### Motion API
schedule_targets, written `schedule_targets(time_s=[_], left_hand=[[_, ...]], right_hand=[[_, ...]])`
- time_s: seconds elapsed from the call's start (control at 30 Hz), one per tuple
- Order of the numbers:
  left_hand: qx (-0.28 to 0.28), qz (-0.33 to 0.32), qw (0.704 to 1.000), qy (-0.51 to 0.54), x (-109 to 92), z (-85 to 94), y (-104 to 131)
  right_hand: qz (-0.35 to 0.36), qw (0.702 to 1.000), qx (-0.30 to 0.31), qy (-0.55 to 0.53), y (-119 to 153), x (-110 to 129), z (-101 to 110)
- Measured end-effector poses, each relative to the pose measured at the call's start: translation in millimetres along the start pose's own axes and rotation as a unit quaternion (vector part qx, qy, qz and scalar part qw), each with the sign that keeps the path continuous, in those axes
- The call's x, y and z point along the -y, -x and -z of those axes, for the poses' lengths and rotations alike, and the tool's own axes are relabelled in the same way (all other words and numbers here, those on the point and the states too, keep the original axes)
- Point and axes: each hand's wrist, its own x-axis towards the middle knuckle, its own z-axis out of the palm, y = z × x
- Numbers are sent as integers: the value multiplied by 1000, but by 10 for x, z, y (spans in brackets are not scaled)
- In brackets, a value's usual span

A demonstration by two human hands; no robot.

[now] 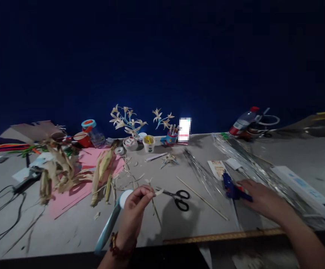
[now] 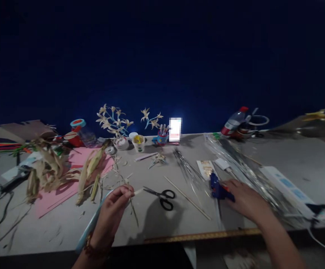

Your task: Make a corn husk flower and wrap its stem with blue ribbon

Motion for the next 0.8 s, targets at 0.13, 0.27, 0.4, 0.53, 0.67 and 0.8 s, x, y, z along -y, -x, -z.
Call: schedule_targets(time_s=[0.13,0.27,0.4,0.53,0.67,0.8], left_hand=[[21,43,996,78,-29,-57,14],[70,96,985,124,-34,-104,42],[105,127,975,146,-74,-118,76],[112,145,970,161,-98,-105,96],[119,156,968,157,-79,-104,98],[118,123,977,128,-79,-122,90]], right_hand=[[28,992,-10,-126,-140,876,42],[83,900,72,-422,-337,2023,-151],[89,806,44,-583,-460,2600,-344],[107,775,32,-622,-481,2706,-374],[131,774,22,-619,-484,2684,-360],[116,787,10,-606,-485,2675,-300]])
